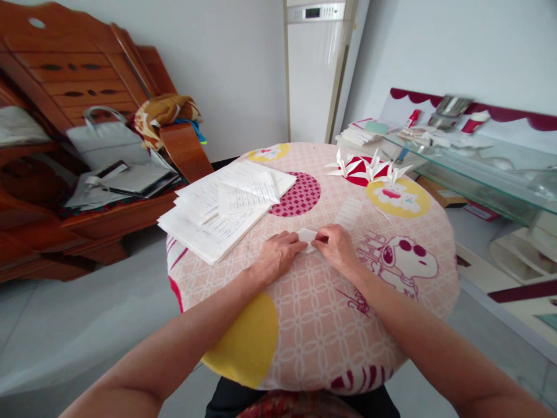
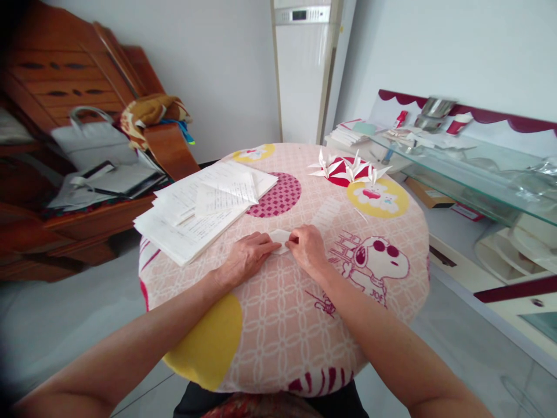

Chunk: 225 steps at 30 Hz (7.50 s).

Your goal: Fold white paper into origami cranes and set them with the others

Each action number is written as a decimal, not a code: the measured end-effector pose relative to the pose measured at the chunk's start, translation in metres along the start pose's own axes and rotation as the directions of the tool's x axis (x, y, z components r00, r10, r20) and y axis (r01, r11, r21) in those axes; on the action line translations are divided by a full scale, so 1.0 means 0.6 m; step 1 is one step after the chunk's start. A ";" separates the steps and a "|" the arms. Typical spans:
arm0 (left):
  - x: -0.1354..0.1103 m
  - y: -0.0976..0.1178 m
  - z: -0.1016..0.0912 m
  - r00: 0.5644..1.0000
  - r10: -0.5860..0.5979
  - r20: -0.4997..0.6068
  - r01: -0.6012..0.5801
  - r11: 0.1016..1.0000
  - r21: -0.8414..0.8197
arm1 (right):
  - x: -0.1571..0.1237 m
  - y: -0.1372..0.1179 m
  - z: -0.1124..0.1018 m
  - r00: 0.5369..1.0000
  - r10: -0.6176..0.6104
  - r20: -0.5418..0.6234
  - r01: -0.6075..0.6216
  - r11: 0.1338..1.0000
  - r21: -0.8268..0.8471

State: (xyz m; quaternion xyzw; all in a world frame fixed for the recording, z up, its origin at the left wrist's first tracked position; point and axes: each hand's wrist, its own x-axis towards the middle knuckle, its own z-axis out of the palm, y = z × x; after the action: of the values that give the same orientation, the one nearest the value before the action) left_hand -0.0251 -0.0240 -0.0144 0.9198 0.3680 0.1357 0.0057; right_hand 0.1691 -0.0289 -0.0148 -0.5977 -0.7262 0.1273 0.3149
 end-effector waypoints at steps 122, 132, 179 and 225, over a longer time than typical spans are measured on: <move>-0.019 0.031 0.010 0.973 -0.009 -0.230 -0.120 0.832 -0.542 | 0.008 0.016 -0.037 0.951 -0.048 0.304 0.008 0.991 0.133; -0.018 0.031 0.005 0.969 0.177 -0.175 -0.230 0.904 -0.361 | -0.050 0.020 -0.036 0.888 -0.437 0.146 0.456 0.879 -0.142; -0.026 0.046 0.011 0.972 0.077 -0.222 -0.140 0.949 -0.283 | -0.088 0.017 -0.036 0.873 -0.484 0.056 0.487 0.872 -0.046; -0.029 0.040 -0.004 0.983 -0.179 -0.031 0.133 0.823 -0.553 | -0.087 0.003 -0.040 0.979 -0.162 0.127 0.139 0.975 0.176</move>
State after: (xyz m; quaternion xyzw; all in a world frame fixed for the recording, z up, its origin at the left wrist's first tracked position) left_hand -0.0217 -0.0537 -0.0140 0.8401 0.3877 0.2718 0.2648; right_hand 0.1898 -0.0827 -0.0130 -0.5022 -0.7767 0.2047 0.3204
